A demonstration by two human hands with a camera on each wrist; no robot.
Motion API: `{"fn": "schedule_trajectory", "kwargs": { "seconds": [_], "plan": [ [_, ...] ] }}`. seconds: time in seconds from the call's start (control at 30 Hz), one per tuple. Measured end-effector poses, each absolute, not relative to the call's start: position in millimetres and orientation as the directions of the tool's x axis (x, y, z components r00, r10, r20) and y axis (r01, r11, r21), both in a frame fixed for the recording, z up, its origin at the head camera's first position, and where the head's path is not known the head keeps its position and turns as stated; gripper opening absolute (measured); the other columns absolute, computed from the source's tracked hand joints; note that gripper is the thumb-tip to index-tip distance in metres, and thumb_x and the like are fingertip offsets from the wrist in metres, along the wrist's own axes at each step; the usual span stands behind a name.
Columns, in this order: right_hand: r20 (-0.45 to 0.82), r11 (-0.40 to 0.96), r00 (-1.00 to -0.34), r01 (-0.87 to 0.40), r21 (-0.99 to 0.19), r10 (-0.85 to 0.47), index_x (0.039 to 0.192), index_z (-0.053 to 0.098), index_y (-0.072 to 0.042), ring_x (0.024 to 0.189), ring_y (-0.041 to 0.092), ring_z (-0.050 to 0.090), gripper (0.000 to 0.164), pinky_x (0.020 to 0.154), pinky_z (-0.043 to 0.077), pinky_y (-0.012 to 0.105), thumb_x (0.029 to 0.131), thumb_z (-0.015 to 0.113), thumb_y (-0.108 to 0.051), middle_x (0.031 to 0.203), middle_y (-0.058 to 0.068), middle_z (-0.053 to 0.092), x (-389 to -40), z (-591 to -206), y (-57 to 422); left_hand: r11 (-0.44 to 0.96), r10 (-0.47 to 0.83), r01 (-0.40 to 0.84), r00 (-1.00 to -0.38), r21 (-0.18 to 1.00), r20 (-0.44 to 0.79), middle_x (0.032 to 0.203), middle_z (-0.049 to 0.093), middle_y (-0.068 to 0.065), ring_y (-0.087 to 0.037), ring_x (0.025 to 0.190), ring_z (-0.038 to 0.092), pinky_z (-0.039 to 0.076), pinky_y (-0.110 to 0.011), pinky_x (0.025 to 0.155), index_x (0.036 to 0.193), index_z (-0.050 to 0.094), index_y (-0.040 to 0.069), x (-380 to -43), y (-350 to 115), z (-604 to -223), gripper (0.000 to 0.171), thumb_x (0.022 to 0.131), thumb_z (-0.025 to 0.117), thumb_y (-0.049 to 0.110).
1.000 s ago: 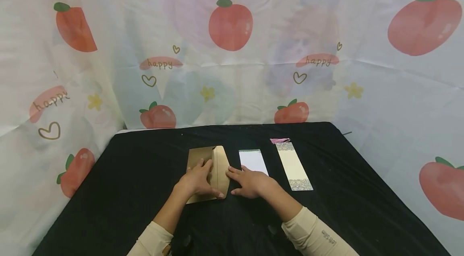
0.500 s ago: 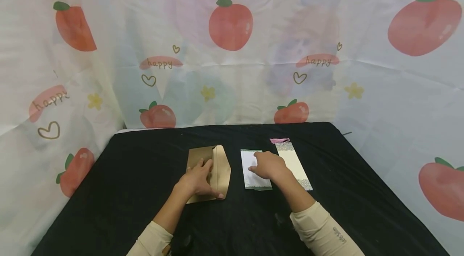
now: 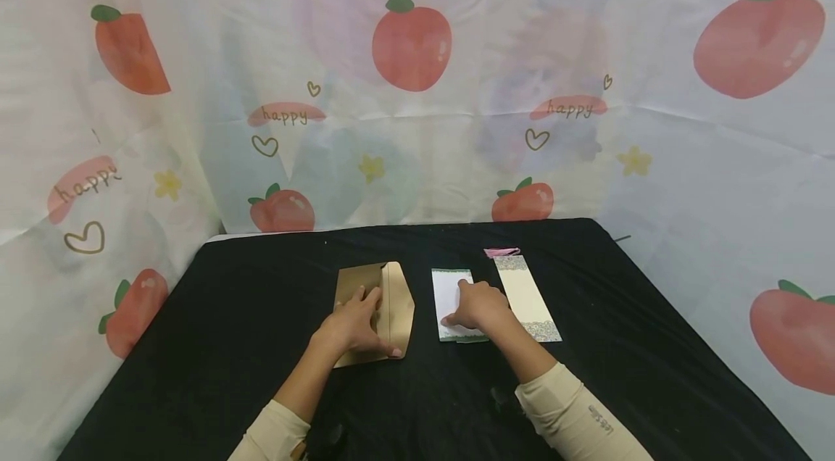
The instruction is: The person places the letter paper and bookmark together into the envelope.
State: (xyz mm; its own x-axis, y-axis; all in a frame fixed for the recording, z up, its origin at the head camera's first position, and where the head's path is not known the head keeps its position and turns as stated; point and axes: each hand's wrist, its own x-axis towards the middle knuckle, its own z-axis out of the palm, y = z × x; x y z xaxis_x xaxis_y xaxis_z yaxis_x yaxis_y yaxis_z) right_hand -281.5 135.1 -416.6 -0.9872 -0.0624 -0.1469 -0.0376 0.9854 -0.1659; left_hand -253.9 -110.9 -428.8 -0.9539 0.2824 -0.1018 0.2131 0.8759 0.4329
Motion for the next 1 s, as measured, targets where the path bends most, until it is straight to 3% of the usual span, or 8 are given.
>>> {"fn": "schedule_trajectory", "kwargs": {
  "seconds": [0.23, 0.53, 0.67, 0.83, 1.0],
  "plan": [
    [-0.145, 0.981, -0.989, 0.010, -0.194, -0.019, 0.139, 0.051, 0.005, 0.109, 0.050, 0.060, 0.087, 0.090, 0.050, 0.061, 0.077, 0.092, -0.041, 0.119, 0.034, 0.056, -282, -422, 131, 0.881, 0.278, 0.211, -0.955, 0.423, -0.104, 0.161, 0.030, -0.029, -0.060, 0.141, 0.032, 0.032, -0.073, 0.105, 0.156, 0.038, 0.009, -254, -111, -429, 0.116, 0.066, 0.095, 0.054],
    [-0.149, 0.974, -0.989, 0.010, -0.227, -0.024, 0.142, 0.048, 0.003, 0.103, 0.045, 0.062, 0.088, 0.084, 0.052, 0.058, 0.077, 0.093, -0.035, 0.117, 0.034, 0.052, -284, -423, 131, 0.884, 0.279, 0.217, -0.956, 0.414, -0.094, 0.161, 0.031, -0.029, -0.059, 0.141, 0.033, 0.033, -0.072, 0.106, 0.155, 0.039, 0.008, -253, -110, -428, 0.115, 0.066, 0.095, 0.054],
    [-0.093, 0.971, -0.994, -0.031, -0.239, -0.055, 0.141, 0.054, 0.001, 0.100, 0.045, 0.064, 0.074, 0.081, 0.053, 0.059, 0.082, 0.090, -0.027, 0.115, 0.033, 0.056, -286, -423, 135, 0.888, 0.277, 0.220, -0.957, 0.404, -0.090, 0.160, 0.031, -0.030, -0.059, 0.141, 0.033, 0.034, -0.072, 0.105, 0.155, 0.039, 0.007, -251, -110, -427, 0.115, 0.066, 0.095, 0.054],
    [0.007, 0.960, -0.994, -0.111, -0.258, -0.113, 0.133, 0.063, -0.001, 0.094, 0.041, 0.064, 0.046, 0.072, 0.055, 0.057, 0.089, 0.075, -0.008, 0.110, 0.029, 0.062, -287, -419, 141, 0.891, 0.276, 0.215, -0.956, 0.401, -0.099, 0.161, 0.031, -0.029, -0.058, 0.142, 0.032, 0.033, -0.072, 0.106, 0.156, 0.038, 0.007, -251, -110, -426, 0.116, 0.066, 0.095, 0.054],
    [0.033, 0.952, -0.990, -0.141, -0.270, -0.138, 0.126, 0.068, -0.001, 0.093, 0.038, 0.063, 0.038, 0.069, 0.055, 0.054, 0.088, 0.070, -0.002, 0.108, 0.027, 0.064, -288, -416, 143, 0.890, 0.273, 0.210, -0.956, 0.406, -0.105, 0.161, 0.030, -0.029, -0.058, 0.142, 0.031, 0.033, -0.072, 0.106, 0.156, 0.038, 0.008, -250, -110, -425, 0.116, 0.066, 0.095, 0.054]
  ]
}}
